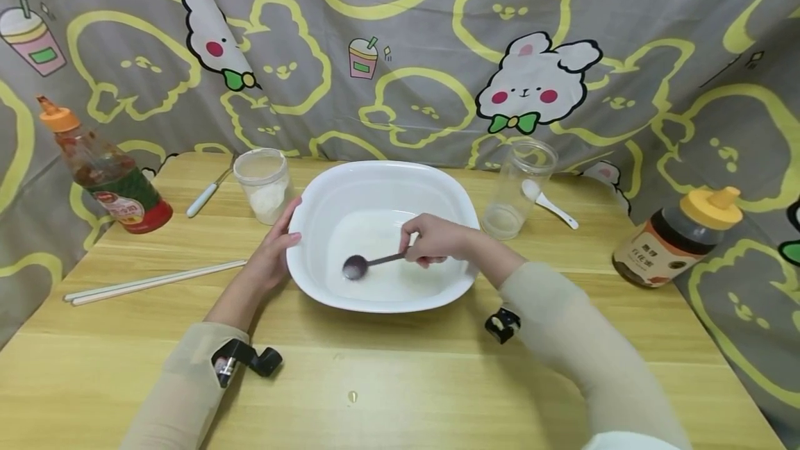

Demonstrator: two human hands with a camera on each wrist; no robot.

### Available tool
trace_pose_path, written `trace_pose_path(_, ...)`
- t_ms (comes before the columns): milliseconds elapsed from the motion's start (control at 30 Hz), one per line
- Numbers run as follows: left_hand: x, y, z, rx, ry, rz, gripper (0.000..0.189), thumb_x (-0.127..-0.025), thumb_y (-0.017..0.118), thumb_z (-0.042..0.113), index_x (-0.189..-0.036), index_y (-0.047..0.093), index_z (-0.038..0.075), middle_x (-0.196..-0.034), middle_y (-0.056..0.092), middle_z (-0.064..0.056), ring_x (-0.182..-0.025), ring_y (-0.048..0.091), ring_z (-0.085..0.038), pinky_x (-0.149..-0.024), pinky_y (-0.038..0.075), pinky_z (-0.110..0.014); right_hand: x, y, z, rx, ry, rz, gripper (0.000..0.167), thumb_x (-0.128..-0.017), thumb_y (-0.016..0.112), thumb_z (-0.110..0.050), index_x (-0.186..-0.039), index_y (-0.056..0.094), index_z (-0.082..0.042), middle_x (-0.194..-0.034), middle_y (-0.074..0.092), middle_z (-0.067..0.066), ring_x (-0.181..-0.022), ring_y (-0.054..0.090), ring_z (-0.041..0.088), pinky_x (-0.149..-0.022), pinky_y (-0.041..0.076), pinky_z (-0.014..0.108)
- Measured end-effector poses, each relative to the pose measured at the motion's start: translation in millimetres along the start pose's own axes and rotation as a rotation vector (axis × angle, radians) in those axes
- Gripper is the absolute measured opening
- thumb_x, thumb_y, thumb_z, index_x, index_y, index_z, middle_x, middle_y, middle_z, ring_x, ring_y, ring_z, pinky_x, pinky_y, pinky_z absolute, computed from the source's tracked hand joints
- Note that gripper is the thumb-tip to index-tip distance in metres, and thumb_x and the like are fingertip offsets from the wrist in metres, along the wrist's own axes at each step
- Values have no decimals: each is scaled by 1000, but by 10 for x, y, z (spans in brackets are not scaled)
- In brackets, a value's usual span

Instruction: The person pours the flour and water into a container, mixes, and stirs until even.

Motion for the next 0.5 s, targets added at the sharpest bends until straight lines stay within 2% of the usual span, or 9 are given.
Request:
trace_pose_path(100, -1, 2, 9, -3, -7, -2, 69, -80, 45, 4, -139, 15, 23, -137, 20, -15, -112, 35, -34, -78, 45, -34, 174, -150, 45, 47, 29, -1, 8, -73, 53, 2, -81, 54, 0, -48, 45, 4, -38, 30, 10, -37, 23, 20)
trace_pose_path(233, 4, 8, 22, -6, -14, -2, 69, -80, 44, 4, -139, 15, 23, -137, 21, -15, -111, 35, -35, -80, 44, -37, 337, -344, 69, 150, 98, 107, 10, -71, 51, 1, -80, 55, 1, -48, 44, 4, -39, 31, 11, -37, 23, 20)
trace_pose_path(367, 5, 8, 27, -7, -12, -2, 69, -80, 44, 4, -139, 15, 23, -136, 22, -16, -111, 34, -36, -82, 42, -41, 338, -424, 94, 173, 149, 237, 12, -72, 50, 0, -83, 54, 2, -48, 46, 4, -38, 29, 11, -37, 23, 21)
trace_pose_path(433, 4, 10, 26, -9, -11, -1, 69, -80, 44, 3, -139, 15, 23, -135, 22, -17, -111, 35, -36, -83, 41, -42, 293, -396, 99, 141, 145, 267, 12, -74, 51, -1, -84, 55, 1, -48, 47, 5, -38, 30, 11, -38, 23, 21)
trace_pose_path(500, 3, 14, 21, -9, -9, -8, 69, -80, 44, 3, -139, 14, 23, -135, 22, -17, -111, 34, -36, -83, 41, -42, 241, -339, 104, 96, 121, 262, 11, -75, 51, -2, -85, 55, 0, -49, 48, 5, -38, 31, 11, -37, 24, 21)
Point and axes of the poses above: each hand's wrist, its own x-axis away from the middle knuckle, its own y-axis out of the palm, z = x × y, the point moved 1 cm from there along -x, towards the middle knuckle
